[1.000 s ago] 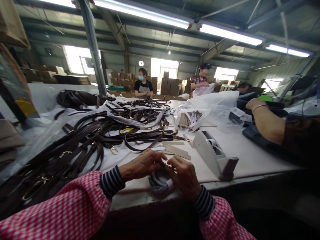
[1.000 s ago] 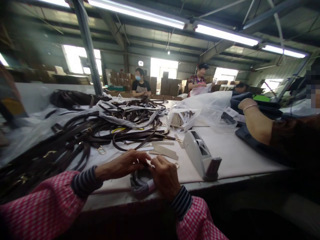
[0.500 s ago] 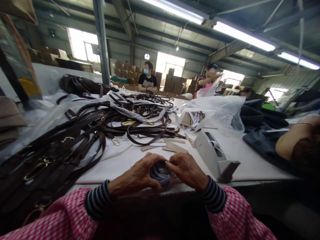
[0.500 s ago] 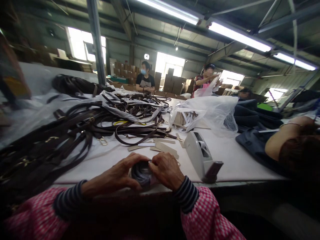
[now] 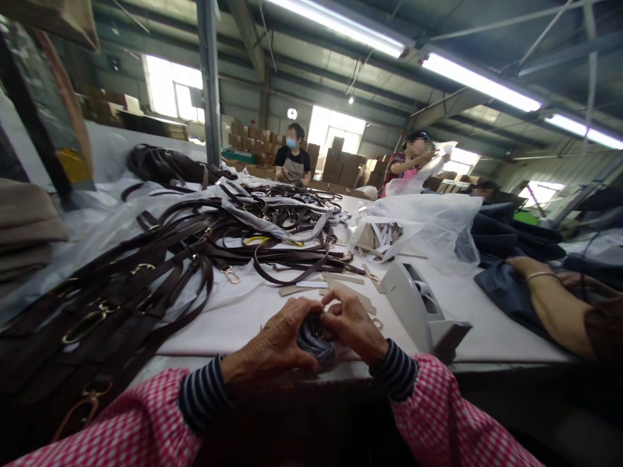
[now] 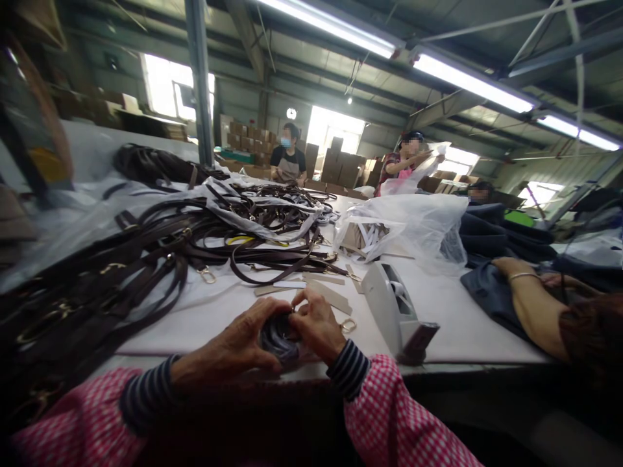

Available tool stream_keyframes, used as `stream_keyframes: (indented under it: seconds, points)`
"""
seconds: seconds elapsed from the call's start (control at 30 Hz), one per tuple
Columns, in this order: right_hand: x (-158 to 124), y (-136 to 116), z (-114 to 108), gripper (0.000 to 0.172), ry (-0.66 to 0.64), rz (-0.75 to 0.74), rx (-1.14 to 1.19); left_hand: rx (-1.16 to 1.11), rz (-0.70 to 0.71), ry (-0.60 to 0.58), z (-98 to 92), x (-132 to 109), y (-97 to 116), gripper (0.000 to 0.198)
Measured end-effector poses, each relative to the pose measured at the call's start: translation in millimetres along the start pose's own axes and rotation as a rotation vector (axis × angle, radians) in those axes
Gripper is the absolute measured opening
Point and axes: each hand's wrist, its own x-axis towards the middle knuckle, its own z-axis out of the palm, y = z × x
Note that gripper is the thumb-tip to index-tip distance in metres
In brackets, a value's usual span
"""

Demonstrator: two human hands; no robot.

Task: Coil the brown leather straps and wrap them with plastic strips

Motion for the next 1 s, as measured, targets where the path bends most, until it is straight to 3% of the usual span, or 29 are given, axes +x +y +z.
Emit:
stream_keyframes:
  seconds: [0.1, 0.2, 0.43, 0.6, 0.73, 0.87, 1.0]
  points:
    - [0, 2, -2, 0.023, -0.074, 0.031, 0.019, 0.073, -0.002, -0.025, -1.8, 1, 6, 0.057]
    - [-3, -4, -12, 0.028, -0.209, 0.029, 0.013, 0.115, -0.01, -0.041, -4.6, 4, 5, 0.058]
    - [-8, -19, -33, 0.027, -0.246, -0.466, -0.678, 0.213, 0.101, -0.098, -9.1, 12, -4, 0.053]
    - [3, -18, -39, 0.029, -0.343, -0.502, -0.808, 0.251, 0.097, -0.125, -10.6, 15, -3, 0.054]
    - [7, -15, -32, 0.011, -0.355, -0.588, -1.035, 0.264, 0.078, -0.124, -10.1, 14, 0, 0.055]
    - [6, -14, -24, 0.016, -0.348, -0.636, -1.181, 0.258, 0.017, -0.105, -9.6, 10, 1, 0.063]
    - [9, -12, -24, 0.02, -0.352, -0.631, -1.149, 0.26, 0.019, -0.099, -8.6, 9, 0, 0.067]
